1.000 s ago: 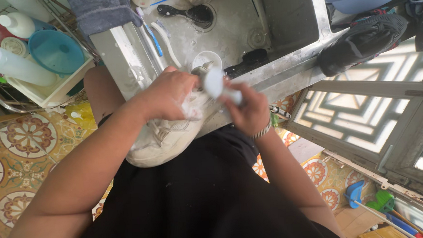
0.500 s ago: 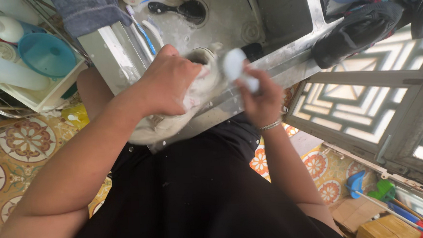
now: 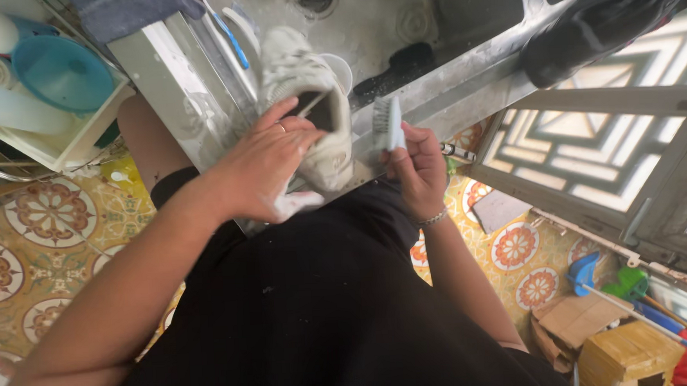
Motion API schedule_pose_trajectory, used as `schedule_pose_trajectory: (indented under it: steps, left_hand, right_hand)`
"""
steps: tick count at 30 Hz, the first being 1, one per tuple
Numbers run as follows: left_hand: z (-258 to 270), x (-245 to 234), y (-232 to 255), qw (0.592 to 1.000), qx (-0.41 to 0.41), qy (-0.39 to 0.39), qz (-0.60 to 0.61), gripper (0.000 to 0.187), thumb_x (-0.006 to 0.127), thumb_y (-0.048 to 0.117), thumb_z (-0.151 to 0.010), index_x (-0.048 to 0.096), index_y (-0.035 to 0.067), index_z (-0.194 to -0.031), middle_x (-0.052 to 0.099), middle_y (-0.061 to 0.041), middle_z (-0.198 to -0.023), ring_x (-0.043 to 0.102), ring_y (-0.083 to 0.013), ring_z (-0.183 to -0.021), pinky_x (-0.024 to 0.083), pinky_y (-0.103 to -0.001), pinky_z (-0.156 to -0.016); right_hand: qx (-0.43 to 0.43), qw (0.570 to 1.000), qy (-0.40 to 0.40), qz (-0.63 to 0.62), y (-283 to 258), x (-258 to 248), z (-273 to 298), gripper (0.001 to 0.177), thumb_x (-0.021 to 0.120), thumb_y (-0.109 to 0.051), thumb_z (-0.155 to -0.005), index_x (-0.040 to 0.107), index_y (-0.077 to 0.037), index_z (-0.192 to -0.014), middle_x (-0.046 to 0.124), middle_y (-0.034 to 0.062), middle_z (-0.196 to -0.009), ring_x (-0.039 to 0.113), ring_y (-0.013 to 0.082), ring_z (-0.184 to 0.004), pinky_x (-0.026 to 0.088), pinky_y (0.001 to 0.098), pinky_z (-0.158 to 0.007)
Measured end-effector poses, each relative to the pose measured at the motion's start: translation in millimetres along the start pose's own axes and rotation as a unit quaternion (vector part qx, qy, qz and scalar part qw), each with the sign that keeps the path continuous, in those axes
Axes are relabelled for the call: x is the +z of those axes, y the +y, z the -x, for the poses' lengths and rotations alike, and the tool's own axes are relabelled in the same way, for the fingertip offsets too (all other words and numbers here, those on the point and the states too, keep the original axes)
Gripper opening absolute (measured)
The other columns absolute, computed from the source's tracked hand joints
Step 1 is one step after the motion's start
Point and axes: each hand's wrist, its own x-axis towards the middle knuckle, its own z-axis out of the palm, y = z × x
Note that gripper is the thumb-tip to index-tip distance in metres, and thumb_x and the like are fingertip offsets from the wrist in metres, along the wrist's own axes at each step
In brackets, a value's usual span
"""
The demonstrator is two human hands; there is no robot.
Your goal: The person scrubs a white sneaker with a brush and soapy water in a sink, then rinses it thoroughly with a handheld sprayer. The person rotates the shoe to clean multiple surfaces and rinses the interior and exterior.
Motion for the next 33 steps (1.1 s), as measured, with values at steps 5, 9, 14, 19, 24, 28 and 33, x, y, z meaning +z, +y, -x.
schedule_pose_trajectory:
  steps: [5, 9, 14, 19, 24, 28, 33]
  left_hand:
    - [4, 29, 3, 0.987, -0.133, 0.086, 0.033, 0.073, 0.086, 0.048, -0.079, 0.065, -0.004, -0.125, 0.07, -0.017, -0.104, 0.066, -0.0309, -0.106, 0.029, -0.047, -0.119]
    - [-2, 37, 7, 0.98, -0.151, 0.118, 0.055, 0.057, 0.084, 0.038, -0.083, 0.067, 0.0, -0.121, 0.07, -0.014, -0.094, 0.067, -0.0301, -0.1, 0.034, -0.046, -0.115]
    - [-9, 46, 19, 0.978, -0.13, 0.164, 0.009, 0.04, 0.08, 0.026, -0.085, 0.069, 0.003, -0.115, 0.072, -0.012, -0.092, 0.067, -0.0291, -0.097, 0.039, -0.043, -0.108]
    - [-5, 49, 22, 0.973, -0.146, 0.172, 0.05, 0.039, 0.082, 0.031, -0.08, 0.072, 0.007, -0.109, 0.073, -0.01, -0.09, 0.067, -0.0288, -0.089, 0.037, -0.04, -0.103]
    - [-11, 54, 23, 0.971, -0.15, 0.18, 0.048, 0.032, 0.079, 0.026, -0.084, 0.073, 0.009, -0.11, 0.073, -0.007, -0.091, 0.067, -0.0243, -0.09, 0.037, -0.039, -0.107]
    - [-9, 55, 21, 0.971, -0.149, 0.178, 0.059, 0.042, 0.083, 0.036, -0.082, 0.072, 0.005, -0.107, 0.071, -0.01, -0.087, 0.067, -0.0266, -0.089, 0.037, -0.039, -0.106]
    - [-12, 55, 18, 0.978, -0.132, 0.161, 0.027, 0.054, 0.085, 0.039, -0.077, 0.071, 0.0, -0.112, 0.073, -0.013, -0.092, 0.068, -0.0263, -0.089, 0.037, -0.04, -0.107]
  right_hand:
    - [-0.088, 0.987, -0.078, 0.114, -34, -3, -5, 0.033, 0.057, -0.003, -0.106, 0.044, -0.002, -0.136, 0.06, 0.0137, -0.119, 0.061, 0.0212, -0.105, 0.051, 0.0337, -0.093]
    - [-0.185, 0.895, -0.06, 0.401, -60, 10, -21, 0.027, 0.063, -0.017, -0.103, 0.053, -0.005, -0.125, 0.071, 0.0126, -0.104, 0.069, 0.0301, -0.087, 0.052, 0.0391, -0.077]
    - [-0.283, 0.793, -0.043, 0.538, -70, 42, -34, 0.02, 0.067, -0.027, -0.096, 0.062, -0.009, -0.089, 0.06, 0.0108, -0.07, 0.062, 0.0339, -0.066, 0.047, 0.0461, -0.063]
    - [-0.332, 0.736, -0.021, 0.589, -71, 36, -56, 0.021, 0.067, -0.024, -0.09, 0.062, -0.011, -0.074, 0.057, 0.0096, -0.066, 0.058, 0.0325, -0.063, 0.046, 0.0455, -0.061]
    - [-0.405, 0.745, -0.026, 0.53, -54, 19, -59, 0.017, 0.064, -0.024, -0.085, 0.061, -0.01, -0.077, 0.059, 0.0089, -0.071, 0.06, 0.0328, -0.066, 0.047, 0.0446, -0.063]
    - [-0.387, 0.739, -0.048, 0.549, -44, 16, -50, 0.023, 0.064, -0.025, -0.088, 0.057, -0.009, -0.073, 0.056, 0.0094, -0.068, 0.057, 0.0323, -0.062, 0.046, 0.0459, -0.062]
    - [-0.454, 0.726, -0.02, 0.516, -42, 14, -56, 0.024, 0.061, -0.029, -0.091, 0.061, -0.007, -0.081, 0.06, 0.0103, -0.073, 0.058, 0.031, -0.063, 0.045, 0.0443, -0.06]
